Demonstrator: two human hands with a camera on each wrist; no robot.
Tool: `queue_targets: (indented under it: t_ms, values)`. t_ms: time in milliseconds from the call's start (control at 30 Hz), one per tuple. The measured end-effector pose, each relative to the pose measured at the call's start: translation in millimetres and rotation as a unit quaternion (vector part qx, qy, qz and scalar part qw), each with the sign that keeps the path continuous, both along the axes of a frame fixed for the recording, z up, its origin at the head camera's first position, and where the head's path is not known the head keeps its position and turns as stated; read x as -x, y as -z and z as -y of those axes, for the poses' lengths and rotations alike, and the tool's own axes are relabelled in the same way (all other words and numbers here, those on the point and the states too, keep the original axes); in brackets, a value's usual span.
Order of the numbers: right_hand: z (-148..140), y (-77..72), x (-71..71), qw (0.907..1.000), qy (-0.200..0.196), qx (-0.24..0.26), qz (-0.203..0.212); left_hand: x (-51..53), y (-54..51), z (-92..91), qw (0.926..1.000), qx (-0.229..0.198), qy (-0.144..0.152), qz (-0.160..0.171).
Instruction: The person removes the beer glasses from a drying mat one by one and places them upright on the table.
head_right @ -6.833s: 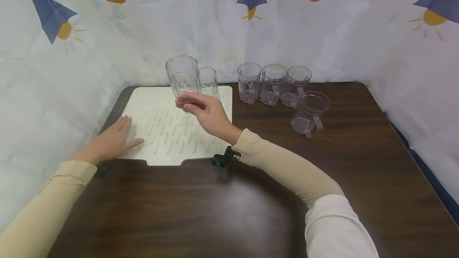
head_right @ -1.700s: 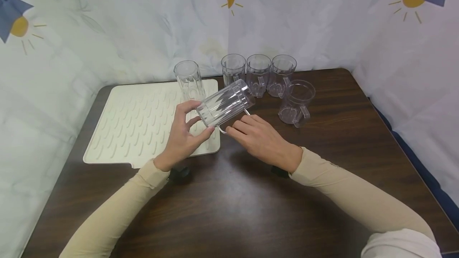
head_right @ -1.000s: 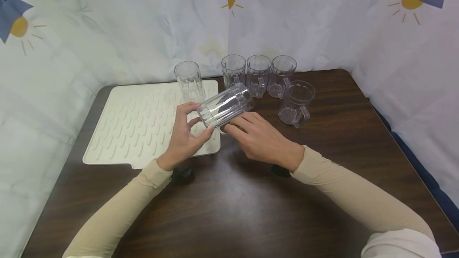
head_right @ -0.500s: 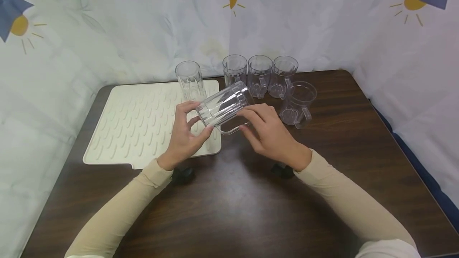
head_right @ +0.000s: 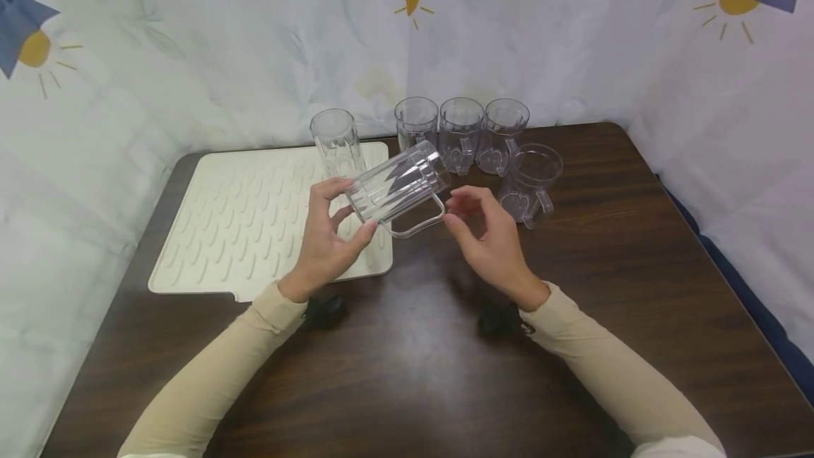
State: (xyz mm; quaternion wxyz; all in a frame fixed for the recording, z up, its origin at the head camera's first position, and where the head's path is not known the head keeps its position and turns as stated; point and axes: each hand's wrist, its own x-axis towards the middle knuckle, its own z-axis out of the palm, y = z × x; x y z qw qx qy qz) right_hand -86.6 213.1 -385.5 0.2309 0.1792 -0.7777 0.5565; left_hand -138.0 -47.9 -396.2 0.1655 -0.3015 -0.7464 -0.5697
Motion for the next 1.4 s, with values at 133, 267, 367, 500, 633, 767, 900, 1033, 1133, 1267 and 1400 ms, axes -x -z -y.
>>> queue_targets:
  t_ms: [133,267,367,500,633,767,900,1033,1133,1267,1400]
  values:
    - [2,7.5,0.5,0.9924,-0.04,0.109,0.042,0.6,-0.1,-1.2,1.0,0.001,0.0,0.002]
    - [3,13.8,0.8,0.9726,-0.083,0.2,0.084,0.7,-1.3,-2.5,1.0,-0.002,0.002,0.004]
    - [5,18.7,0.6,0.9506,-0.134,0.258,0.109,0.4,-2.3,-3.8,1.0,-0.005,0.003,0.007]
    - [7,25.2,2.3,0.9201,-0.204,0.311,0.124,-0.2,-3.3,-4.9,0.9999,-0.006,0.005,0.011]
    - [9,28.9,3.3,0.8949,-0.243,0.343,0.151,-0.3,-3.6,-6.0,0.9999,0.0,0.007,0.013]
    - [12,29.2,3.3,0.8662,-0.272,0.375,0.187,-0.3,-4.3,-6.9,0.9999,0.006,0.004,0.013]
    - [14,28.8,3.8,0.8328,-0.297,0.414,0.217,0.1,-4.6,-7.9,0.9998,0.007,0.003,0.019]
    - [16,28.5,3.5,0.8092,-0.312,0.438,0.237,0.1,-4.8,-9.7,0.9997,0.004,0.003,0.024]
    - [18,27.7,3.0,0.7962,-0.321,0.452,0.242,-0.2,-4.7,-10.6,0.9996,0.002,0.003,0.028]
    - [21,27.4,2.9,0.7843,-0.335,0.466,0.236,-1.1,-4.7,-11.3,0.9995,0.003,0.005,0.032]
    - [23,29.2,4.3,0.7777,-0.342,0.476,0.227,-1.3,-4.1,-11.6,0.9994,0.004,0.006,0.034]
